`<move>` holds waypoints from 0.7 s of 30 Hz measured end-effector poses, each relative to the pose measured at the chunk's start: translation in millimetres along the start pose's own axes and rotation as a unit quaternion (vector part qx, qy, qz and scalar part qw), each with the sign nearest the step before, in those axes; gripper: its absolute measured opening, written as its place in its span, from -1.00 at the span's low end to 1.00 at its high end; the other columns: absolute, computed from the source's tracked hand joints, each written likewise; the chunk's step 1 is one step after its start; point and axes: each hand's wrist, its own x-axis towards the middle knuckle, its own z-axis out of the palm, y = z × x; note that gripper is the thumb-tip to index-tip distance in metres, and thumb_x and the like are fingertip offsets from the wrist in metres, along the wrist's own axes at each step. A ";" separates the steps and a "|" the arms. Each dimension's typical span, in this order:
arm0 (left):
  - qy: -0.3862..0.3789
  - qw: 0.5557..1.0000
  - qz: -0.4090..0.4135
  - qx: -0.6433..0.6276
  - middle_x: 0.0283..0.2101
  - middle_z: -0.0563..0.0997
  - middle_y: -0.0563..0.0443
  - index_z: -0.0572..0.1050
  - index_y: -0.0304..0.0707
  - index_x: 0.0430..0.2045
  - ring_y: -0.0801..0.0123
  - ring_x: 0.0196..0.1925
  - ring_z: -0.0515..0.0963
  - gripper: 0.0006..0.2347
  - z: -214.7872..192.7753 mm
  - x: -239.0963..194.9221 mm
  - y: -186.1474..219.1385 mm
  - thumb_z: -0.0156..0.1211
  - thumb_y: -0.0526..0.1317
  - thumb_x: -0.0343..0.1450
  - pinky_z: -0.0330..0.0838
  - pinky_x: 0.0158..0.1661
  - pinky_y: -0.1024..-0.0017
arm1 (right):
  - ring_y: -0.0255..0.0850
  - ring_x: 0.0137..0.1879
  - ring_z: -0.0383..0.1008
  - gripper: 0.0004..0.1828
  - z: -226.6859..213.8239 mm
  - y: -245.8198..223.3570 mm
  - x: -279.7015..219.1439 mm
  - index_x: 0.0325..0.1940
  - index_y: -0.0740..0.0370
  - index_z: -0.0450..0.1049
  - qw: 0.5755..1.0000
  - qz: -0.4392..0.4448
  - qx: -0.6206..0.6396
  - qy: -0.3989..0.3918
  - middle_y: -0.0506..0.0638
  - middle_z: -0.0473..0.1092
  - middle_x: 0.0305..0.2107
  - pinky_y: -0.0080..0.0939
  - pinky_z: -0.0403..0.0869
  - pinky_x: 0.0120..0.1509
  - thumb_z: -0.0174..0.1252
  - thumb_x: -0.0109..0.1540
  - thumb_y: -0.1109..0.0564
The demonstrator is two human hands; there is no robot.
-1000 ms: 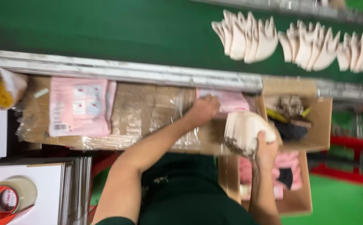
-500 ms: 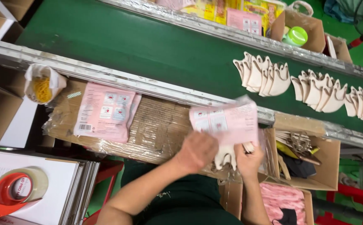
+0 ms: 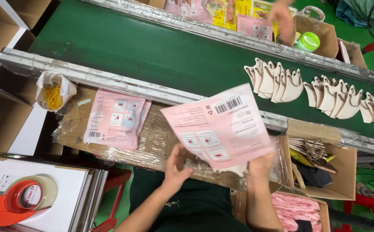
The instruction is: The person places stacks of face masks into individual pink pouches and then packs the pouches into cardboard boxes.
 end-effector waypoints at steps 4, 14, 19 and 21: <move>0.047 0.968 -0.218 -0.113 -0.24 0.70 -0.03 0.59 -0.34 -0.15 0.42 -0.27 0.67 -0.74 6.1 18.4 24.4 0.33 -0.42 0.29 0.58 -0.24 0.47 | -0.29 0.05 0.55 -0.40 42.7 3.6 -11.0 0.29 0.15 0.27 0.991 0.128 0.047 0.005 -0.04 0.50 -0.02 -0.24 0.56 0.13 0.31 0.20 0.19; 0.018 0.993 -0.108 -0.052 -0.21 0.70 -0.02 0.58 -0.44 -0.11 0.44 -0.25 0.66 -0.78 43.9 -3.6 1.7 0.32 -0.42 0.37 0.56 -0.26 0.48 | -0.09 0.08 0.54 -0.64 -9.6 80.8 -28.0 0.12 0.47 0.43 0.959 0.128 0.229 -0.111 0.11 0.49 -0.03 -0.08 0.53 0.11 0.30 0.25 0.44; 0.045 0.994 -0.076 -0.068 -0.16 0.68 0.00 0.52 -0.41 -0.10 0.42 -0.13 0.66 -0.73 27.7 15.6 22.2 0.36 -0.41 0.33 0.57 -0.08 0.42 | -0.09 0.08 0.54 -0.64 9.7 34.1 -34.7 0.15 0.50 0.53 0.969 0.151 -0.036 -0.191 0.21 0.53 0.03 -0.07 0.50 0.20 0.26 0.26 0.38; 0.042 0.996 -0.059 -0.060 -0.17 0.71 -0.05 0.60 -0.46 -0.13 0.37 -0.15 0.67 -0.80 29.4 19.5 32.5 0.34 -0.41 0.39 0.57 -0.07 0.38 | -0.10 0.07 0.53 -0.67 34.3 3.2 -31.8 0.15 0.50 0.60 0.953 0.147 -0.123 -0.236 0.22 0.55 0.02 -0.09 0.48 0.19 0.25 0.29 0.37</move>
